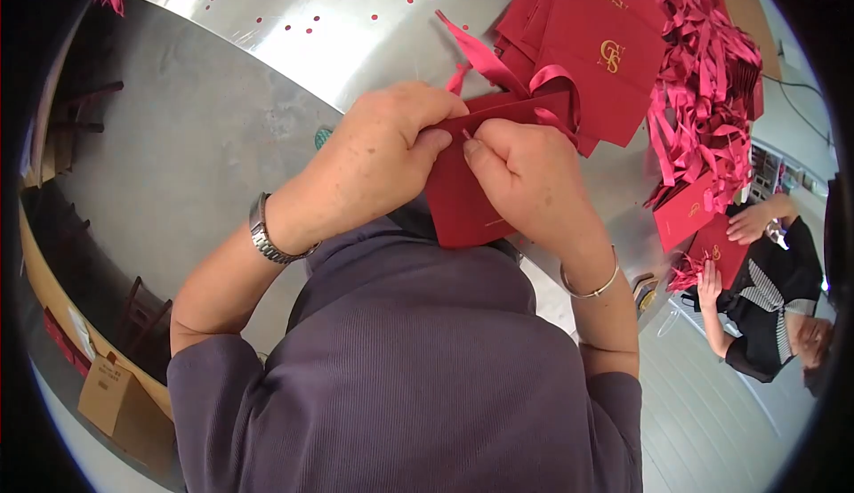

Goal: The person ties decorative pink ribbons onto small red gift bags by hand, working on a metal table.

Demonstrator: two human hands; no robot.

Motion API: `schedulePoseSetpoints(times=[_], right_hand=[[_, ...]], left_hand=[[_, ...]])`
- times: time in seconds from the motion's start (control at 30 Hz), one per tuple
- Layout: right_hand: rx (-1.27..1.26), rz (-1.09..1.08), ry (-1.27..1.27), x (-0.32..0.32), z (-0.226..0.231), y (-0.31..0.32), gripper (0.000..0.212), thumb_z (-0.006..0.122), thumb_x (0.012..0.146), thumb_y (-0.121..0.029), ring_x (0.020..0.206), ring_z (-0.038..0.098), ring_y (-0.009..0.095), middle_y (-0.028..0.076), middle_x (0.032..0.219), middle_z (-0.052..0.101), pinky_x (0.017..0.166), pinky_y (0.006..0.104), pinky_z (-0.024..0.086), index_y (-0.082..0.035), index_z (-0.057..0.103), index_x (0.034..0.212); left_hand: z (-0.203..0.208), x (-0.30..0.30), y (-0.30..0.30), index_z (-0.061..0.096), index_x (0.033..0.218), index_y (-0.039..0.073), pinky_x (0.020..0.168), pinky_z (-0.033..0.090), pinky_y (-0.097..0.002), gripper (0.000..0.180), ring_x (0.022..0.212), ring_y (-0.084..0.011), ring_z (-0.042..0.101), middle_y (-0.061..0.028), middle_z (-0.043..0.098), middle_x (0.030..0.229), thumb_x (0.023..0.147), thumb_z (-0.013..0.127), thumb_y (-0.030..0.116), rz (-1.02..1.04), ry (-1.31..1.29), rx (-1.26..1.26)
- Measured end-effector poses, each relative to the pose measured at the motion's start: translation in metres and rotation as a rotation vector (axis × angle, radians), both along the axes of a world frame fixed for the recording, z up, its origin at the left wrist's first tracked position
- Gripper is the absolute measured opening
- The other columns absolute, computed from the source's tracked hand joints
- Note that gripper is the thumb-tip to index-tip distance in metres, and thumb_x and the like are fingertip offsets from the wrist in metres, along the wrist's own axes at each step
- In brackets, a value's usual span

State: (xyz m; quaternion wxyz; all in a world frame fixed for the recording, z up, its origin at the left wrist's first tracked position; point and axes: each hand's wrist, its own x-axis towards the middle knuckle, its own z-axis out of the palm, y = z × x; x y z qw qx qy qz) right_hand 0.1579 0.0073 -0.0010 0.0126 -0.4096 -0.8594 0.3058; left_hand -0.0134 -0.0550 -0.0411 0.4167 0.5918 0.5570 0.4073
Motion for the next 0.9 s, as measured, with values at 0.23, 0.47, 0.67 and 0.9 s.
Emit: schedulePoseSetpoints(times=[0.23,0.47,0.67,0.9], right_hand=[[-0.204,-0.108,0.008,-0.008,0.004,0.005,0.025,0.055,0.086,-0.020,0.062,0.060,0.035,0.018,0.065,0.060,0.058,0.0444,0.046,-0.001,0.060,0.071],[-0.330,-0.192,0.106,-0.011,-0.002,0.001,0.024,0.055,0.085,-0.018,0.061,0.061,0.034,0.018,0.063,0.058,0.058,0.0438,0.046,0.000,0.057,0.069],[0.014,-0.123,0.042,-0.017,-0.005,0.001,0.023,0.056,0.084,-0.018,0.062,0.062,0.036,0.018,0.066,0.061,0.057,0.0441,0.048,-0.001,0.060,0.070],[0.289,0.038,-0.047,-0.018,0.003,-0.017,0.022,0.063,0.083,-0.020,0.062,0.062,0.030,0.013,0.063,0.062,0.052,0.0408,0.048,-0.004,0.058,0.068]], left_hand=[[0.002,-0.002,0.004,0.063,0.103,-0.002,0.075,0.052,-0.0329,0.019,0.082,-0.0269,0.067,-0.0149,0.068,0.090,0.084,0.060,-0.004,-0.011,0.051,-0.009],[0.006,-0.003,0.006,0.061,0.106,-0.001,0.074,0.052,-0.0313,0.021,0.081,-0.0244,0.067,-0.0153,0.068,0.089,0.085,0.060,-0.003,-0.004,0.070,-0.070],[0.002,-0.004,0.004,0.060,0.111,-0.002,0.075,0.053,-0.0314,0.025,0.079,-0.0222,0.066,-0.0153,0.068,0.088,0.085,0.060,-0.002,-0.044,0.069,0.053],[0.013,-0.034,0.012,0.064,0.106,-0.001,0.080,0.050,-0.0296,0.023,0.087,-0.0225,0.063,-0.0098,0.066,0.096,0.084,0.056,-0.003,-0.298,-0.091,-0.194]])
